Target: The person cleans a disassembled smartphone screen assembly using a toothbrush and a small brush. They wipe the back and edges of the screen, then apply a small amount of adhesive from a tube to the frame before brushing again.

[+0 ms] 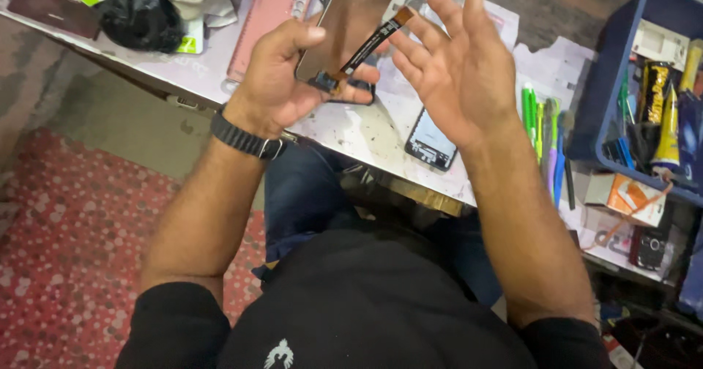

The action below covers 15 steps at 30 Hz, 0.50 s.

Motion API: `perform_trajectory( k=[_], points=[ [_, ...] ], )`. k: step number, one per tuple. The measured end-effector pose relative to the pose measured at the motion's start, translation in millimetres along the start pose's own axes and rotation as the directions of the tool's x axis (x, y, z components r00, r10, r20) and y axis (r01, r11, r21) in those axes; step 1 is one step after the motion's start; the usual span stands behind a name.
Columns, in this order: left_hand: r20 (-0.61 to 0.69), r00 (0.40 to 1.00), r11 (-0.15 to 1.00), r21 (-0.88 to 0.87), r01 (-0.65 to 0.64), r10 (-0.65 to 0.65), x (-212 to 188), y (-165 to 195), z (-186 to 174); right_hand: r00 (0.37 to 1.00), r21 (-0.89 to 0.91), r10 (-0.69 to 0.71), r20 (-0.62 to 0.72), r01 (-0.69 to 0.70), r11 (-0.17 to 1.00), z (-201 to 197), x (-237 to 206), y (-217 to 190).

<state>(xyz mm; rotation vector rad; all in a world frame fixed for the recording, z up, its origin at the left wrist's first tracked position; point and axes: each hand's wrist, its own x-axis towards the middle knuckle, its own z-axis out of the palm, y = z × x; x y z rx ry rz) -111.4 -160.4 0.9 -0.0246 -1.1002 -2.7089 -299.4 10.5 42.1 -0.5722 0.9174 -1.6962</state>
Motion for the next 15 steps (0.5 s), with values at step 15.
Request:
perform_trajectory(
  k=[15],
  points=[
    [0.225, 0.965, 0.919, -0.337, 0.204, -0.132, 1, -53, 9, 0.983, -0.261, -0.109, -0.146, 0.068, 0.963, -14, -43, 31]
  ],
)
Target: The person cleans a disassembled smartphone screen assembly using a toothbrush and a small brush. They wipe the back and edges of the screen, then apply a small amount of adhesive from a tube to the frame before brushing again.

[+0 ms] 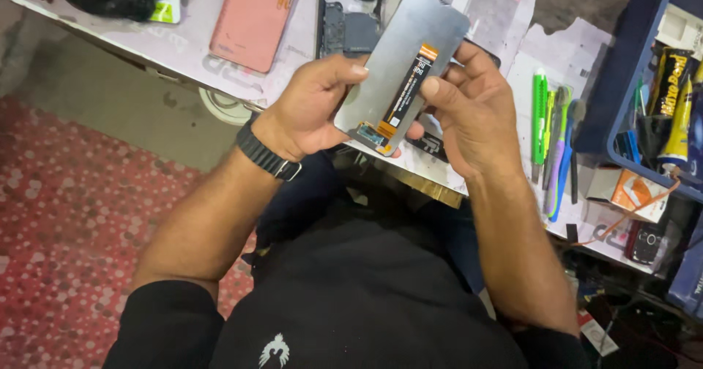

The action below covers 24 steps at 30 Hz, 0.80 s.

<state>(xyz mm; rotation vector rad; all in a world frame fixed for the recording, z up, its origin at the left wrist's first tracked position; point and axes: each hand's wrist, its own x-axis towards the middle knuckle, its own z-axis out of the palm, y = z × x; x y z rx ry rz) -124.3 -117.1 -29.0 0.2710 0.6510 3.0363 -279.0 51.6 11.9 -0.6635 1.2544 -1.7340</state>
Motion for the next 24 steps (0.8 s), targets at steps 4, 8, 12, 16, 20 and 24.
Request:
perform_trajectory(
  k=[4, 8, 12, 16, 20, 24],
  points=[
    [-0.074, 0.997, 0.998, -0.051, 0.034, -0.038, 11, -10, 5, 0.998, 0.0, 0.004, -0.06, -0.004, 1.0, -7, -2, 3],
    [-0.216, 0.976, 0.998, 0.06, 0.005, 0.008, 17, -19, 13, 0.993, 0.078, 0.024, -0.114, -0.015, 0.997, -11, -2, 6],
    [-0.314, 0.945, 0.975, 0.222, -0.019, 0.09, 23, -26, 17, 0.994, 0.076, 0.013, -0.106, -0.005, 0.997, -10, -5, 6],
    [-0.35, 0.93, 0.953, 0.305, -0.002, 0.114, 26, -31, 18, 0.985, 0.028, -0.026, -0.169, 0.031, 0.999, -6, -6, 8],
    [-0.222, 0.965, 0.949, 0.31, -0.064, 0.137, 18, -33, 24, 0.979, 0.133, 0.034, -0.2, -0.007, 0.991, -11, -4, 5],
    [-0.224, 0.97, 0.911, 0.413, 0.004, 0.098, 12, -28, 31, 0.973, 0.195, 0.057, -0.223, -0.012, 0.981, -15, -5, 4]
  ],
)
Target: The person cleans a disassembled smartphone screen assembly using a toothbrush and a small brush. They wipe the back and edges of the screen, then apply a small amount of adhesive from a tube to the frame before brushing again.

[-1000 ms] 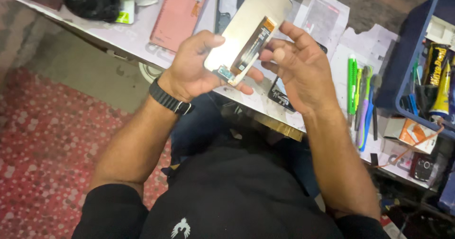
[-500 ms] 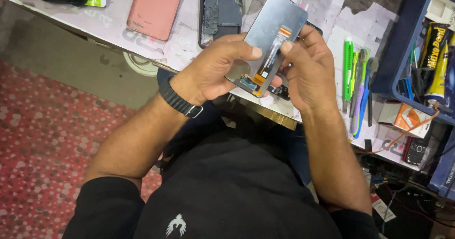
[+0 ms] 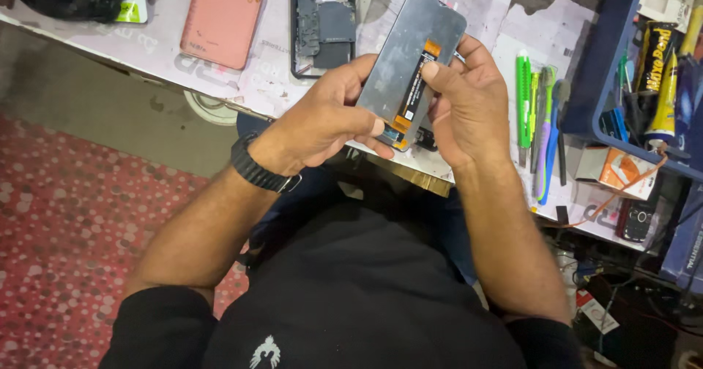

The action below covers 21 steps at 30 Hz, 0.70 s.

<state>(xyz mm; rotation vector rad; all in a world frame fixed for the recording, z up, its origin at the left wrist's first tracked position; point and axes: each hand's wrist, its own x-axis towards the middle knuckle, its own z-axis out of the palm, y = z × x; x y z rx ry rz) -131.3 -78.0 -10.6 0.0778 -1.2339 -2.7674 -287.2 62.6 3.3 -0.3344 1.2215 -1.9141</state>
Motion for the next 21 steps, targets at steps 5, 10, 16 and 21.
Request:
perform_trajectory(
  k=[5, 10, 16, 21],
  points=[
    [-0.117, 0.993, 0.996, 0.075, 0.04, -0.031, 1, -1, 7, 1.0, -0.003, -0.011, -0.005, 0.011, 1.0, 0, -2, 3],
    [-0.168, 0.986, 0.997, 0.072, 0.003, 0.009, 0, -1, 10, 0.996, -0.022, -0.047, -0.076, 0.045, 0.999, 2, -2, 3],
    [-0.246, 0.967, 0.979, 0.205, -0.02, 0.071, -1, -3, 13, 0.996, -0.017, -0.062, -0.07, 0.061, 0.998, 4, -5, 2],
    [-0.274, 0.951, 0.935, 0.352, -0.037, 0.141, 0, -5, 14, 0.996, -0.014, -0.073, -0.048, 0.072, 0.997, 3, -6, 3]
  ],
)
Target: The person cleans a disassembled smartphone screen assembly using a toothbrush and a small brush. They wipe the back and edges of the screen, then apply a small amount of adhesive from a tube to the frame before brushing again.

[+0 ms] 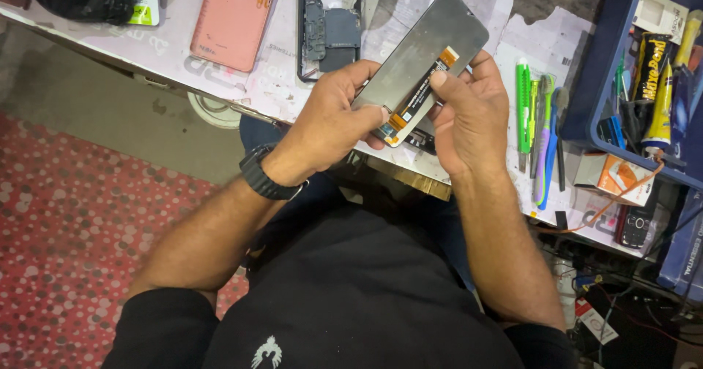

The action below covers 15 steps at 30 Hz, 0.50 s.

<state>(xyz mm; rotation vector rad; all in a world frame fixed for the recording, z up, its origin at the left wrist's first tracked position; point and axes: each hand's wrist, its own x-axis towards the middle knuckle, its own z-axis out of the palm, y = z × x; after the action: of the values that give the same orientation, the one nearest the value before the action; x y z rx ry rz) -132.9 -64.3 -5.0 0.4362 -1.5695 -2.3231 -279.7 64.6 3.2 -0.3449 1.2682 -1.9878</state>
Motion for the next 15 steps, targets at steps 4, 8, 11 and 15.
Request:
perform_trajectory(
  k=[4, 8, 11, 15],
  points=[
    [-0.041, 0.998, 0.994, 0.099, -0.047, 0.052, -0.2, -0.5, 4.1, 0.998, 0.033, -0.024, 0.051, 0.022, 0.999, -1.4, 0.5, 2.5],
    [-0.07, 0.996, 0.986, 0.156, -0.049, 0.061, 0.2, -0.5, 7.8, 0.997, 0.001, -0.055, 0.056, 0.055, 0.998, -2.8, 0.6, 3.8],
    [-0.076, 0.995, 0.984, 0.17, -0.054, 0.068, 0.4, -0.7, 8.5, 0.999, -0.02, -0.042, 0.035, 0.043, 0.999, -2.6, 0.2, 2.7],
    [-0.099, 0.992, 0.983, 0.172, -0.063, 0.081, 1.5, -2.5, 8.4, 1.0, -0.014, -0.029, 0.009, 0.029, 0.999, -0.2, -0.6, 0.0]
  ],
)
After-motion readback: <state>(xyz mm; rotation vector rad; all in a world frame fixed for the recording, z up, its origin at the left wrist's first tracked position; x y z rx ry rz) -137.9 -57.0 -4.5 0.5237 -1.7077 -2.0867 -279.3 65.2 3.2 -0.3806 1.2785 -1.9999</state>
